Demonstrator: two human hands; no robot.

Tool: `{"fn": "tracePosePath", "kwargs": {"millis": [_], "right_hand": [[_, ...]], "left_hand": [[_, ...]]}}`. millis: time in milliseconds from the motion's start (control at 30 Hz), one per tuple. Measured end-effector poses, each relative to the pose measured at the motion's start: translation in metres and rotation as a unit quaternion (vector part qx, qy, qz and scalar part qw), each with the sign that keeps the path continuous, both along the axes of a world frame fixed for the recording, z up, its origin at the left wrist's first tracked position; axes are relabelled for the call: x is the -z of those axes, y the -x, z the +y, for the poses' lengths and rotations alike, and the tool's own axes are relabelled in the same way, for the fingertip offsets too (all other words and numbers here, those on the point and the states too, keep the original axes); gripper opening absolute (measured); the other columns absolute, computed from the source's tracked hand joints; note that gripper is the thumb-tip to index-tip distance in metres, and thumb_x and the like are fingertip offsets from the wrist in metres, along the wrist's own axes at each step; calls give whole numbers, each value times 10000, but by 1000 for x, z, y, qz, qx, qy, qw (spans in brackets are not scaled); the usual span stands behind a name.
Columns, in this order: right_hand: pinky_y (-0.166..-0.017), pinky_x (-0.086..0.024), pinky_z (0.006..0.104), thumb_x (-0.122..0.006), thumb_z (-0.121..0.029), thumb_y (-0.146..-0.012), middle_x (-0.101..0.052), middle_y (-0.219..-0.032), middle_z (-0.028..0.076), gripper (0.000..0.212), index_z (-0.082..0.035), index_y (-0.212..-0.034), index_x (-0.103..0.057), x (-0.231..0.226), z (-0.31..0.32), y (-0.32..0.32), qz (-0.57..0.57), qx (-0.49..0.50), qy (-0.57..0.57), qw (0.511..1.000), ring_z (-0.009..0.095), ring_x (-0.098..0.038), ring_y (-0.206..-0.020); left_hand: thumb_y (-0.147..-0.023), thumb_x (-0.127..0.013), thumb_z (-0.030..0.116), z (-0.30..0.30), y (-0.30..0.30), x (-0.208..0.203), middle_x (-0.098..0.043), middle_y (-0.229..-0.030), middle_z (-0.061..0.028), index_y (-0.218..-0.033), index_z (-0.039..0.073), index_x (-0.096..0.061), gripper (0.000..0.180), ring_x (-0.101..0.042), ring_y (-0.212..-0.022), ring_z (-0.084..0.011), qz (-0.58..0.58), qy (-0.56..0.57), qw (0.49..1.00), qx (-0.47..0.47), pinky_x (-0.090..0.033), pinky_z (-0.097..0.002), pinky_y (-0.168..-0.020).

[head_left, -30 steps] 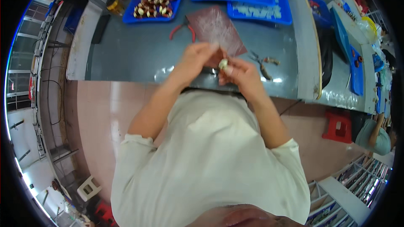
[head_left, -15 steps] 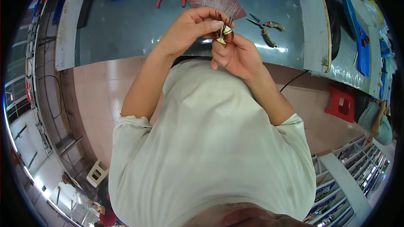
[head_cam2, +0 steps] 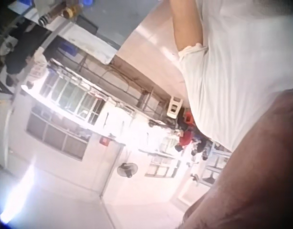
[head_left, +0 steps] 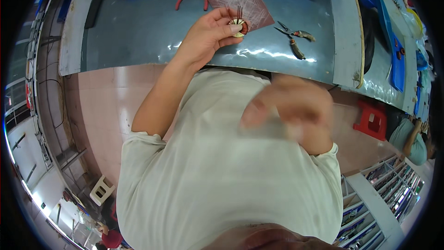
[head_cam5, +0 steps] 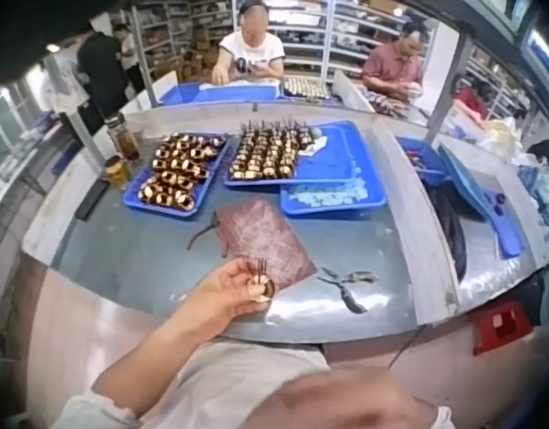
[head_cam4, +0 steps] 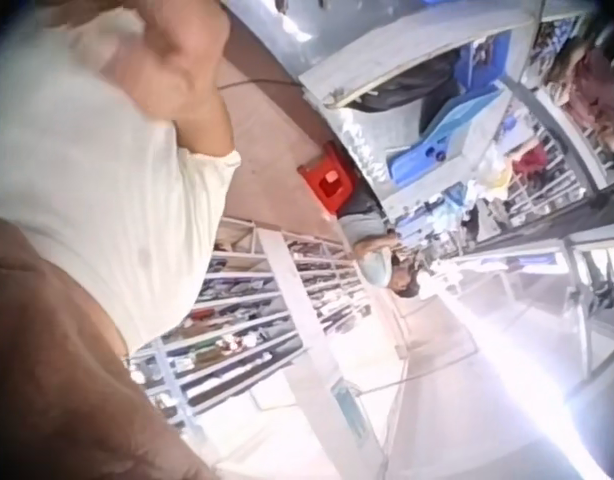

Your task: Assembling and trimming wires on toroidal inductors at a factory workbench.

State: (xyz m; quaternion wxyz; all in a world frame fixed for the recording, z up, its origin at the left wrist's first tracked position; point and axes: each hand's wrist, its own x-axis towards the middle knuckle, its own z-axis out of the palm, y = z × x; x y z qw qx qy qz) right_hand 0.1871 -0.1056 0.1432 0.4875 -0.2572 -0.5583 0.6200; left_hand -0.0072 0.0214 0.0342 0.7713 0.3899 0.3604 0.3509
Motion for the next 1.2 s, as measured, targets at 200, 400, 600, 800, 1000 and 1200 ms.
{"fn": "tracePosePath", "kwargs": {"millis": [200, 400, 600, 800, 1000, 1200], "right_hand": [[-818, -608, 413, -693, -151, -955, -682, -1030, 114, 239, 60, -1066, -676, -21, -38, 11, 99, 26, -148, 984, 181, -714, -867], [-879, -657, 535, -640, -76, -988, -647, -1272, 132, 671, 184, -1462, -243, -42, -65, 37, 176, 68, -204, 961, 167, -745, -994], [-916, -610, 520, -643, -111, -964, -657, -1250, 155, 606, 129, -1438, -352, -26, -28, 53, 32, -7, -200, 979, 234, -706, -1049], [-953, -564, 505, -646, -146, -940, -667, -1227, 177, 554, 74, -1413, -461, -3, -3, 37, -20, -94, -153, 984, 301, -667, -1104], [-990, -517, 491, -649, -181, -916, -676, -1204, 199, 519, 19, -1389, -571, 22, 22, 32, -23, -177, -135, 975, 368, -628, -1159], [-1124, -436, 438, -756, -260, -897, -668, -1345, 172, 604, -94, -1452, -585, 56, 19, 53, -251, -380, -61, 888, 330, -618, -1259]], "left_hand": [[-938, -736, 114, 1, -2, 4, -720, -1225, -63, -1303, 46, -598, 396, -695, -1073, -112, 15, -16, 1000, -6, -574, -239, -902], [-936, -766, 160, -9, 9, 8, -717, -1175, -51, -1301, 25, -601, 422, -686, -1034, -104, 58, -5, 997, -44, -572, -228, -875], [-934, -774, 179, -1, -1, 18, -714, -1190, -44, -1311, 19, -590, 449, -684, -1055, -111, 59, 6, 998, -29, -558, -249, -905], [-930, -776, 172, 2, 5, 30, -719, -1164, -43, -1327, 13, -575, 473, -680, -1066, -111, 39, 0, 998, -46, -552, -248, -912], [-918, -753, 73, 9, 6, 33, -713, -1174, -48, -1353, 26, -563, 476, -678, -1051, -119, -12, 15, 999, -31, -541, -250, -942], [-893, -772, 84, 7, 17, 25, -699, -1179, -32, -1352, 21, -560, 510, -667, -1043, -128, -13, 8, 999, -37, -529, -284, -991]]}}
